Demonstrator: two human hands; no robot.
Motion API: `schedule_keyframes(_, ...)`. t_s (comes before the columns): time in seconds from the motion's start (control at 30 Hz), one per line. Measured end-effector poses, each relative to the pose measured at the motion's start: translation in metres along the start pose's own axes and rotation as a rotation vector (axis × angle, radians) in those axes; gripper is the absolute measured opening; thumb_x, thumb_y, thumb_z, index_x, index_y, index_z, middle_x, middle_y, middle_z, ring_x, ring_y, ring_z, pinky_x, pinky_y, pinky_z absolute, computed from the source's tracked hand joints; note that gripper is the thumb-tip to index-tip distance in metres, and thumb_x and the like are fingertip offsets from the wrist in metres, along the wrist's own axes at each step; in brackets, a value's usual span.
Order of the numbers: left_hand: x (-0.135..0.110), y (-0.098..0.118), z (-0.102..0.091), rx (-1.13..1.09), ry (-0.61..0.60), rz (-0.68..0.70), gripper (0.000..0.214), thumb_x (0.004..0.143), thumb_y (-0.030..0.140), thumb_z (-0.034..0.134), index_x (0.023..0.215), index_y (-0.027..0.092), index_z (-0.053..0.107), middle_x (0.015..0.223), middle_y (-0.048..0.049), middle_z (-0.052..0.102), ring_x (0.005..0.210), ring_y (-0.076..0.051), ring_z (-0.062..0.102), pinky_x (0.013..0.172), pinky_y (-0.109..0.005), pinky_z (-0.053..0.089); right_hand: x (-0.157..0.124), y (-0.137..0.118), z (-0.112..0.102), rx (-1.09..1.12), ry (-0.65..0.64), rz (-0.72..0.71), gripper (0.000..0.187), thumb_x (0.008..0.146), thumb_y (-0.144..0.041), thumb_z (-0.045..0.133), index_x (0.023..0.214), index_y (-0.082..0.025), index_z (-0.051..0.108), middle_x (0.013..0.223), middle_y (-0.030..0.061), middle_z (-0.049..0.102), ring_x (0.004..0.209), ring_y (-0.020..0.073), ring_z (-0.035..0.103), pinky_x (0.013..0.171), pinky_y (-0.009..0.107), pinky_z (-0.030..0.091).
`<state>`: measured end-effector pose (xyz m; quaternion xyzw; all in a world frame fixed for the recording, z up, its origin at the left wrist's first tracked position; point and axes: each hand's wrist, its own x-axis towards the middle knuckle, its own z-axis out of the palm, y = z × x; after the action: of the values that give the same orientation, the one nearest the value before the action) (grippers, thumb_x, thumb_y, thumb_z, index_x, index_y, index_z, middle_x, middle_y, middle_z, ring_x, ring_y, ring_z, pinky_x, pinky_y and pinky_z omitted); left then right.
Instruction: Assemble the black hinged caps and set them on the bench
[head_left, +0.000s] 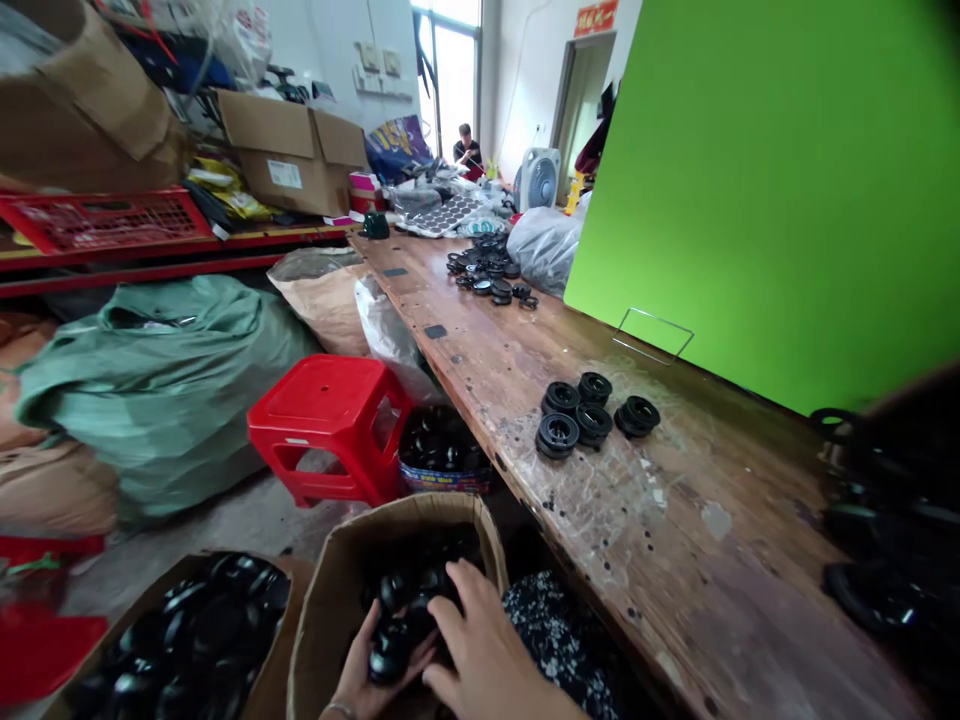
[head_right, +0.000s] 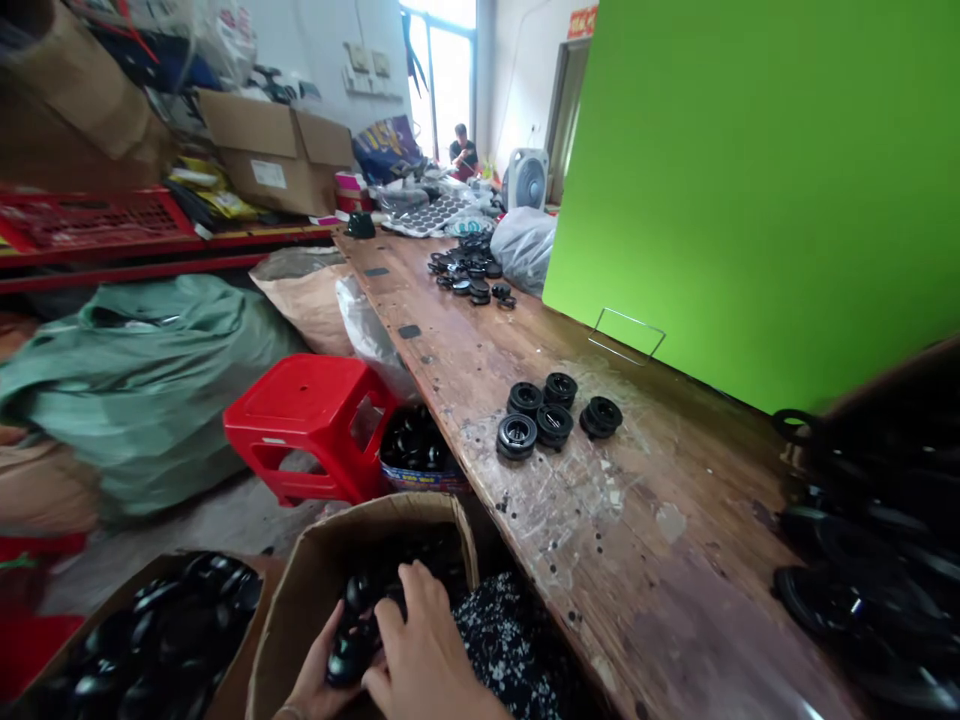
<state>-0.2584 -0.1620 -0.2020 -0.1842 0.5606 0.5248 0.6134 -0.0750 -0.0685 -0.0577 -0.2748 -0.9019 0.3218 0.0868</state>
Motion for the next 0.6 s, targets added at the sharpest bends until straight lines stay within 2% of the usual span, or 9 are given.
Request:
schedule_keyframes(0.07,0.005,0.003,-0.010,-0.092,0.036,-0.084,0.045,0.076,0.063,0.048,0.106,0.030,0.056,0.100,-0.0085,0.069,0.108,-0.035,0.066,0.079,-0.050,0.058,0.001,0.001,-0.042,-0.057,0.160,-0.093,0.031,0.089,-0.028,0.053,0.119,-0.022,0.057,0.147,0.0103,0.040,0.141,0.0267,0.029,0.115,0.044,0.030)
schedule_keyframes(0.13,0.007,0.010,-0.009,-0.042,0.133,-0.106,0.048,0.077,0.062,0.047,0.109,0.026,0.054,0.111,-0.0144,0.063,0.111,-0.035,0.064,0.079,-0.047,0.057,0.006,0.011,-0.089,-0.117,0.344,-0.118,0.026,0.091,-0.025,0.047,0.114,-0.022,0.059,0.138,0.0105,0.047,0.137,0.0248,0.034,0.114,0.045,0.032)
schedule_keyframes(0.23,0.006,0.028,0.012,0.154,0.295,-0.011,0.052,0.070,0.063,0.057,0.099,0.020,0.055,0.117,-0.0222,0.055,0.116,-0.043,0.058,0.078,-0.052,0.055,0.022,0.046,-0.153,-0.222,0.592,-0.021,0.026,0.093,-0.028,0.044,0.110,-0.021,0.062,0.128,0.0116,0.053,0.132,0.0257,0.039,0.112,0.047,0.033)
schedule_keyframes(0.27,0.004,0.037,0.024,0.195,0.310,0.051,0.049,0.067,0.061,0.061,0.094,0.019,0.055,0.115,-0.0220,0.055,0.115,-0.043,0.057,0.079,-0.053,0.054,0.027,0.062,-0.170,-0.274,0.666,0.041,0.026,0.091,-0.030,0.046,0.109,-0.021,0.063,0.127,0.0119,0.053,0.131,0.0273,0.039,0.112,0.049,0.031)
schedule_keyframes(0.3,0.000,0.047,0.038,0.234,0.307,0.133,0.045,0.066,0.058,0.065,0.088,0.020,0.055,0.110,-0.0199,0.057,0.111,-0.040,0.059,0.081,-0.052,0.054,0.033,0.077,-0.186,-0.332,0.688,0.122,0.030,0.088,-0.034,0.051,0.112,-0.020,0.063,0.130,0.0122,0.052,0.133,0.0297,0.037,0.112,0.051,0.029)
schedule_keyframes(0.37,-0.013,0.072,0.072,0.323,0.244,0.369,0.036,0.068,0.051,0.069,0.080,0.020,0.054,0.096,-0.0121,0.061,0.099,-0.029,0.063,0.086,-0.044,0.053,0.043,0.107,-0.210,-0.415,0.597,0.347,0.048,0.081,-0.041,0.060,0.125,-0.022,0.058,0.144,0.0113,0.041,0.139,0.0356,0.025,0.112,0.056,0.023)
schedule_keyframes(0.43,-0.036,0.097,0.114,0.435,0.105,0.631,0.032,0.072,0.050,0.067,0.081,0.020,0.058,0.088,-0.0061,0.062,0.091,-0.022,0.063,0.090,-0.036,0.051,0.051,0.130,-0.228,-0.420,0.460,0.491,0.065,0.076,-0.048,0.065,0.135,-0.026,0.051,0.151,0.0123,0.032,0.140,0.0408,0.021,0.108,0.061,0.024)
schedule_keyframes(0.5,-0.065,0.118,0.160,0.589,-0.038,0.861,0.031,0.074,0.050,0.068,0.083,0.021,0.062,0.083,-0.0027,0.062,0.089,-0.020,0.061,0.091,-0.034,0.049,0.058,0.146,-0.241,-0.397,0.359,0.515,0.073,0.072,-0.050,0.069,0.138,-0.027,0.049,0.151,0.0147,0.033,0.139,0.0412,0.026,0.105,0.059,0.028)
schedule_keyframes(0.6,-0.102,0.132,0.228,0.843,-0.244,1.084,0.026,0.076,0.046,0.069,0.085,0.022,0.067,0.091,-0.0032,0.065,0.091,-0.021,0.061,0.090,-0.032,0.049,0.067,0.156,-0.256,-0.381,0.259,0.465,0.075,0.072,-0.051,0.070,0.140,-0.027,0.047,0.144,0.0134,0.044,0.136,0.0332,0.036,0.106,0.048,0.031)
